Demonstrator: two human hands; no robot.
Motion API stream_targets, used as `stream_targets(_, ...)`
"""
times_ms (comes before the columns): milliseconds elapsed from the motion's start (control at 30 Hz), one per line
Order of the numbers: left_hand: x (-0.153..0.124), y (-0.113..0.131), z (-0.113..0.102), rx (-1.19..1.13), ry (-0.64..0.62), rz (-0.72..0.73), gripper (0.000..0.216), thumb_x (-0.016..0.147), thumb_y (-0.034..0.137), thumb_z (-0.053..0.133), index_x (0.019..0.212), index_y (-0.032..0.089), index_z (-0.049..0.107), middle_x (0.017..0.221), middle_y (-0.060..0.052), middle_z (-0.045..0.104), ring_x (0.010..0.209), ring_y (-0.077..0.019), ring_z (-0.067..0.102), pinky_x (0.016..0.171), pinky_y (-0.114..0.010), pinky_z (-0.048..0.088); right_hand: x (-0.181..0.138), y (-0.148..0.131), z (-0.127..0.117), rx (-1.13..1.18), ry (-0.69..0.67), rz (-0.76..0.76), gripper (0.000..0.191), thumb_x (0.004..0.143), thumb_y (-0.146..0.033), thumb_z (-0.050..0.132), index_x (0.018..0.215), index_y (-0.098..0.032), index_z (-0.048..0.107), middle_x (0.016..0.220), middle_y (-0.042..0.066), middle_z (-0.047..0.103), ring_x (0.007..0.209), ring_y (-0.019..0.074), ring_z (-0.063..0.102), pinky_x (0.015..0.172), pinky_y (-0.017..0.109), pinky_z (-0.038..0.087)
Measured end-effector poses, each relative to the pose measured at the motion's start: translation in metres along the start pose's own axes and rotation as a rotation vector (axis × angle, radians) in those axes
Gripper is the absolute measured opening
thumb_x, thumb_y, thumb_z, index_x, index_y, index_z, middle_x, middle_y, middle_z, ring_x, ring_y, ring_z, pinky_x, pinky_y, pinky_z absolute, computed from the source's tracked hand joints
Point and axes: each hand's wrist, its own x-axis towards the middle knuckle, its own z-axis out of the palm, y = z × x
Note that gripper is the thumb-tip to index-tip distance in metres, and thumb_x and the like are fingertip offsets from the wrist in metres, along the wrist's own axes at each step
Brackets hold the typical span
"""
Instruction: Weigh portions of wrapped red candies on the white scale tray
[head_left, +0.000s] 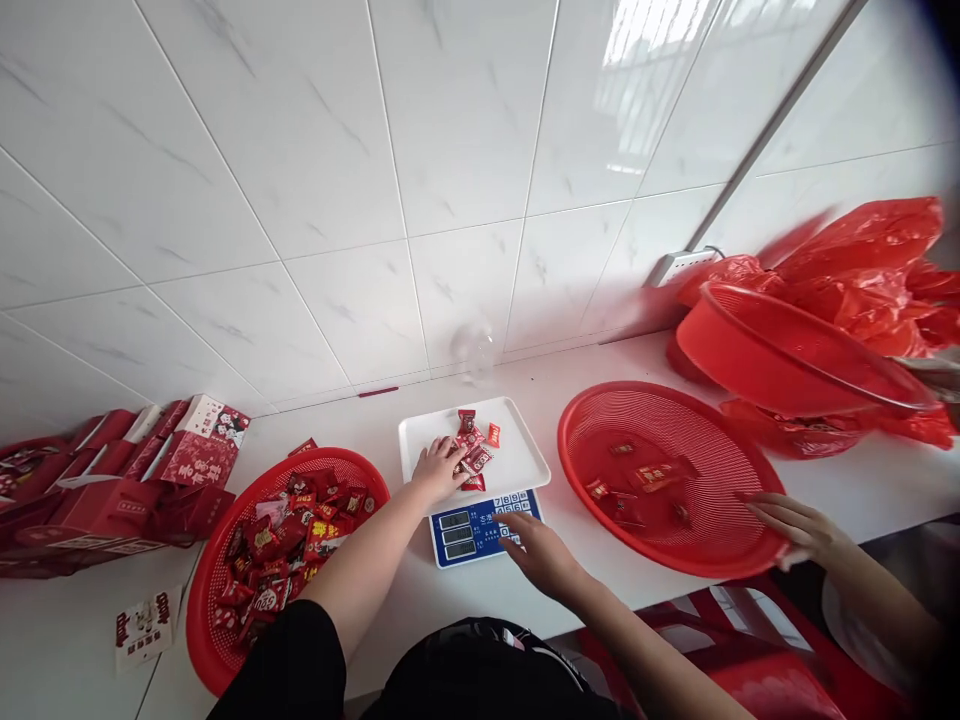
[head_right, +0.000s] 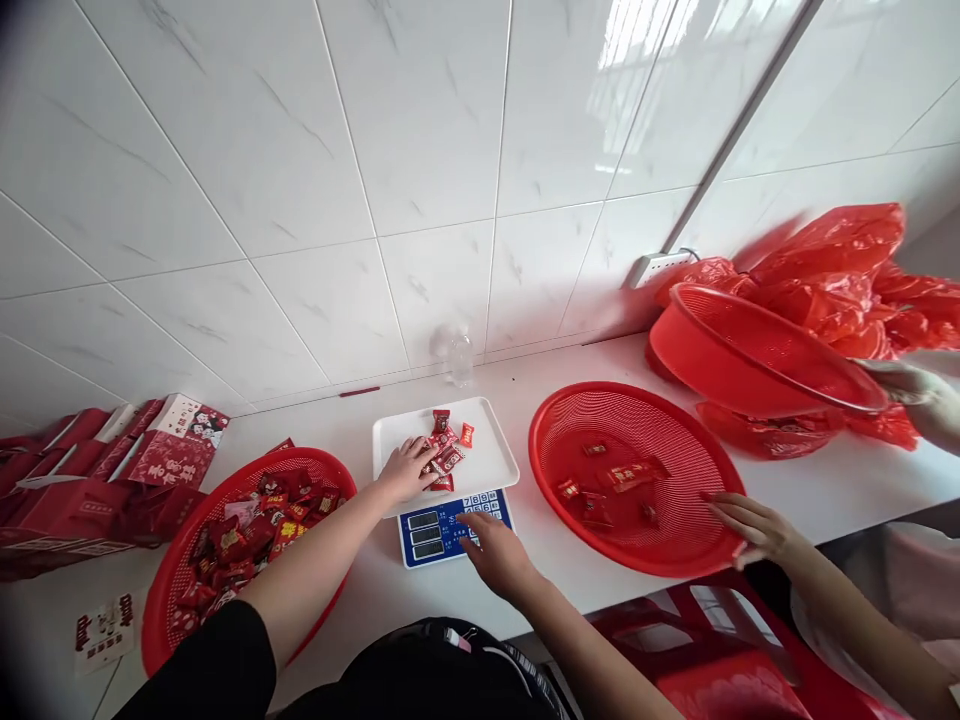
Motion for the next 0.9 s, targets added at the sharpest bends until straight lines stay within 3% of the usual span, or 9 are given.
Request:
stream_targets(133,-0.006,-0.008,0.005,0.078,-0.019,-0.053,0.055,0.080,0.040,0.045,0.133,0.028,0.035,0.147,-0.007,0.022,0.135,-0.0298,0.010,0.106,-0.050,0.013,0.036,0.001,-0.011,-0.152,0.086,-0.009,0.036,0.081,-0.024,0.045,0.115,-0.020,0.055,0.124,0.011,0.052,0.115,0.0236,0.046,0.096,0.038,0.037)
stream_targets(267,-0.020,-0.014,0.007,0.047,0.030,-0.083,0.056,0.081,0.041,0.045,0.133,0.021,0.038,0.147,-0.010,0.021,0.135,-0.0293,0.010,0.107,-0.045,0.014,0.081,0.003,-0.010,-0.256,0.131,-0.010,0.050,0.082,-0.037,0.049,0.129,-0.022,0.042,0.142,0.011,0.029,0.133,0.0261,0.020,0.104,0.039,0.025)
stream_targets(367,-0.039,-0.020,0.008,0.018,0.104,-0.066,0.056,0.083,0.044,0.040,0.133,0.019,0.036,0.146,-0.011,0.023,0.135,-0.0271,0.011,0.108,-0.043,0.018,0.116,0.001,-0.012,-0.270,0.107,0.015,0.067,0.079,-0.053,0.046,0.136,-0.023,0.028,0.149,0.011,0.011,0.136,0.0284,0.004,0.106,0.043,0.018)
stream_targets(500,-0.064,-0.031,0.009,0.032,0.228,-0.070,0.053,0.084,0.045,0.037,0.132,0.022,0.037,0.145,-0.009,0.027,0.135,-0.0257,0.014,0.107,-0.045,0.021,0.156,-0.004,-0.021,-0.329,0.019,0.010,0.068,0.081,-0.062,0.033,0.139,-0.029,0.020,0.150,0.004,-0.001,0.136,0.0263,-0.008,0.107,0.046,0.007)
stream_targets(567,-0.077,-0.038,0.010,0.039,0.275,-0.082,0.053,0.085,0.045,0.037,0.132,0.022,0.037,0.144,-0.009,0.028,0.134,-0.0266,0.016,0.106,-0.047,0.022,0.169,-0.004,-0.024,-0.373,-0.044,0.004,0.067,0.082,-0.063,0.027,0.139,-0.029,0.019,0.150,0.001,-0.001,0.135,0.0249,-0.010,0.107,0.047,0.003)
stream_targets(700,-0.112,-0.054,0.019,0.033,0.303,-0.136,0.059,0.083,0.047,0.040,0.135,0.021,0.032,0.143,-0.011,0.029,0.134,-0.0281,0.017,0.105,-0.049,0.024,0.174,0.002,-0.021,-0.406,-0.100,0.012,0.064,0.085,-0.059,0.019,0.140,-0.027,0.018,0.148,0.000,0.016,0.136,0.0241,-0.004,0.107,0.048,0.004)
stream_targets(900,-0.164,-0.070,0.044,0.006,0.280,-0.263,0.070,0.079,0.046,0.046,0.140,0.023,0.018,0.149,-0.010,0.014,0.135,-0.0282,0.009,0.105,-0.050,0.022,0.143,0.019,-0.026,-0.375,0.061,0.019,0.058,0.087,-0.054,0.022,0.138,-0.027,0.024,0.144,0.003,0.029,0.134,0.0254,0.011,0.104,0.044,0.017)
